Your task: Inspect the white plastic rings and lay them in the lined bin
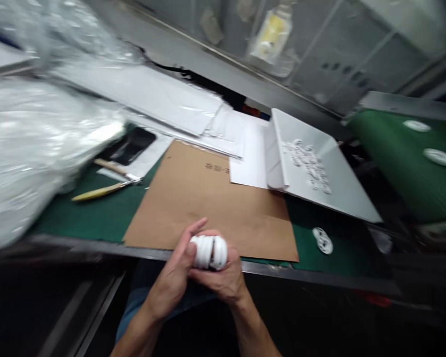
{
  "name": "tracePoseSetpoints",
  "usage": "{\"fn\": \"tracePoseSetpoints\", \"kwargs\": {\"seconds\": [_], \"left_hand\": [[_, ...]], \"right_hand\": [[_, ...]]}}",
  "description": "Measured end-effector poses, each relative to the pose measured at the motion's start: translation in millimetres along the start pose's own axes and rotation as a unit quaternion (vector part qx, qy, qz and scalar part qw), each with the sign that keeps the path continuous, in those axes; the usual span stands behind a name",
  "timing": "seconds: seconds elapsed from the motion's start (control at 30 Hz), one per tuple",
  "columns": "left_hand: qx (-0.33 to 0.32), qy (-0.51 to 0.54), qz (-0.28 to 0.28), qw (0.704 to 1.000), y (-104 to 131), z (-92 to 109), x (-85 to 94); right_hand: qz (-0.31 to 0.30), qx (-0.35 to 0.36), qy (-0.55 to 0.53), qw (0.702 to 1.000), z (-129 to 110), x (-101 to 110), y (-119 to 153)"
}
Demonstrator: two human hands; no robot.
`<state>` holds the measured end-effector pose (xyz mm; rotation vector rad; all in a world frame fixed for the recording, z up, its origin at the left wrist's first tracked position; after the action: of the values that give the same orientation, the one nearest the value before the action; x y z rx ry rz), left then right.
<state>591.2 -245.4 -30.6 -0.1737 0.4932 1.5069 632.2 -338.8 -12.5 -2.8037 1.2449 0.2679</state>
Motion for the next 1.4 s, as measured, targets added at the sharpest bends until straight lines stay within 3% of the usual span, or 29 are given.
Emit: {"fn": "tracePoseSetpoints", "kwargs": {"seconds": [0.13,0.27,0.53,0.83,1.07,1.27,1.4], "left_hand": [[-0.029,0.025,-0.043,0.998,2,7,-9.4],[-0.032,0.055,-0.060,0.996,9,10,-2.4],[-0.001,0.030,-0.048,0.998,17,8,29.4],[0.002,0.052,-0.080,0.995,19,9,30.6],[-0.061,0.024,-0.109,0.992,19,21,28.2],[-0.065,0.033,-0.070,0.995,20,21,35.1],[-0.056,0.067,-0.026,0.996,23,14,43.3]], "right_hand": [[0.027,0.001,0.014,1.000,6,4,12],[0.033,0.030,0.053,0.998,4,12,15],[-0.026,0.067,0.136,0.988,-16,5,8],[-0.065,0.087,0.200,0.974,-24,0,9],[-0.079,0.101,0.205,0.970,-30,-6,6],[-0.035,0.093,0.193,0.976,-30,1,9],[0.018,0.007,0.113,0.993,-13,13,13]]}}
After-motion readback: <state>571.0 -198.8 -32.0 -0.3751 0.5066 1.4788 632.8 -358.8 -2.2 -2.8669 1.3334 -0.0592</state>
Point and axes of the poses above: each hand's wrist, its own y-axis away from the middle knuckle, its own x-axis out of the back of the hand, z = x × y, the point moved 9 cm from there along -y, towards the middle knuckle, and after that the axes turned 14 degrees about -z, right-handed, at the moved point
